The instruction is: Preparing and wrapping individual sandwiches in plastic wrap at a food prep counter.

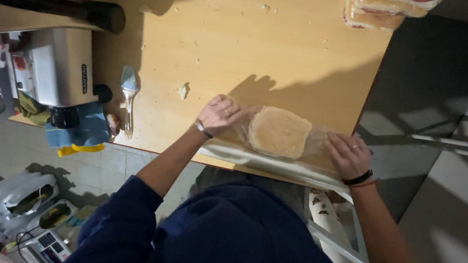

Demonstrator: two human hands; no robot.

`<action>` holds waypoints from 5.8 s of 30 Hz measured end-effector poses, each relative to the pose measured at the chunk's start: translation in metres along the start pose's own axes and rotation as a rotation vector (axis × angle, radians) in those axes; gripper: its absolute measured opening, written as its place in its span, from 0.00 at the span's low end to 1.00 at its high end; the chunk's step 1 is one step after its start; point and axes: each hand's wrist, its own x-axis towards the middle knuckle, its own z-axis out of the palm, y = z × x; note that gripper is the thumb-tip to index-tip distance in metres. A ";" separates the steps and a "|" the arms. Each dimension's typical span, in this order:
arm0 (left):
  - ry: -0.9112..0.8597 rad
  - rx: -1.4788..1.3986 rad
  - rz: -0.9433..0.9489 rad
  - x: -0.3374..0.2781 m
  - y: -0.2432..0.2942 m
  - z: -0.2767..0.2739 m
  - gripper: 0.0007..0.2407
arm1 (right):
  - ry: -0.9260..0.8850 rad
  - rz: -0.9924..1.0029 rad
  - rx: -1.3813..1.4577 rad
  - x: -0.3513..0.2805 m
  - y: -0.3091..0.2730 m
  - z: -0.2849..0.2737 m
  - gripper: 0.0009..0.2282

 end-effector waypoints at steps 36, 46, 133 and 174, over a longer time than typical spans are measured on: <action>-0.220 -0.191 -0.024 -0.046 0.110 0.037 0.23 | -0.132 0.077 0.004 0.147 -0.047 0.014 0.32; -0.347 -0.185 -0.192 -0.019 0.120 0.023 0.22 | -0.007 0.060 0.138 0.208 -0.031 -0.018 0.34; -0.537 0.028 -0.586 -0.061 -0.033 -0.045 0.37 | -0.771 0.359 -0.028 0.123 -0.071 0.013 0.08; 0.162 0.342 -1.376 -0.242 -0.018 -0.046 0.13 | -0.039 -0.166 0.248 0.148 -0.187 -0.054 0.17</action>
